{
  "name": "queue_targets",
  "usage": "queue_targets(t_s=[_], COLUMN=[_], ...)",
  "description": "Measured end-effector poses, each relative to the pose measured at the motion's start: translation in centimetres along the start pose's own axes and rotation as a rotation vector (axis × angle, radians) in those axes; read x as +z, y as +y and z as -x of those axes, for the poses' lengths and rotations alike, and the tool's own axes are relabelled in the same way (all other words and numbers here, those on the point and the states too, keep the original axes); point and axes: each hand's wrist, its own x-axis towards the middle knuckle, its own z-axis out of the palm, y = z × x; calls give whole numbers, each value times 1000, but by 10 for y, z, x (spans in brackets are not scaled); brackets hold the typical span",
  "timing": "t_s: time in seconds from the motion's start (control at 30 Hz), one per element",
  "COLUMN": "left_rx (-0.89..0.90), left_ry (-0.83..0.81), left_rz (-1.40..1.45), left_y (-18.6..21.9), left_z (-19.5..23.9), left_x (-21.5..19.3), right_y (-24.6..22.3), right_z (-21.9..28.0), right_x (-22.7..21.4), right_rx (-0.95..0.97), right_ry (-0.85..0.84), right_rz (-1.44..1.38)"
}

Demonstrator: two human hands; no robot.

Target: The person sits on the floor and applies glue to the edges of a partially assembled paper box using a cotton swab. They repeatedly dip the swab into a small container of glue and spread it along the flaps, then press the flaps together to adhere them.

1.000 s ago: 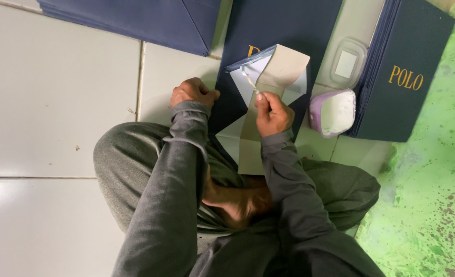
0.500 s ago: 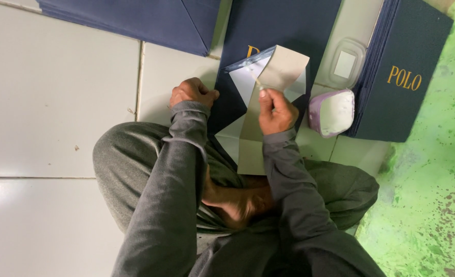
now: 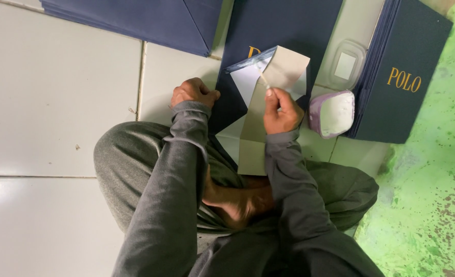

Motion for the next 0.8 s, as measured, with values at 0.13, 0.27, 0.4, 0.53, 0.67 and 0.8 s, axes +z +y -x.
queue_targets(t_s=[0.13, 0.27, 0.4, 0.53, 0.67, 0.8], left_rx=[-1, 1, 10, 15, 15, 14], left_ry=[-1, -9, -17, 9, 8, 10], left_rz=[13, 1, -7, 45, 41, 35], left_y=[2, 2, 0, 3, 2, 1], left_z=[4, 4, 1, 5, 5, 3], left_x=[-4, -4, -3, -6, -4, -1], right_y=[-3, 1, 4, 6, -6, -11], right_z=[11, 4, -11, -9, 6, 13], right_x=[12, 17, 10, 7, 11, 22], right_rx=[-30, -77, -64, -43, -65, -120], right_ry=[-26, -30, 1, 43, 17, -107], right_rz=[1, 15, 20, -3, 1, 40])
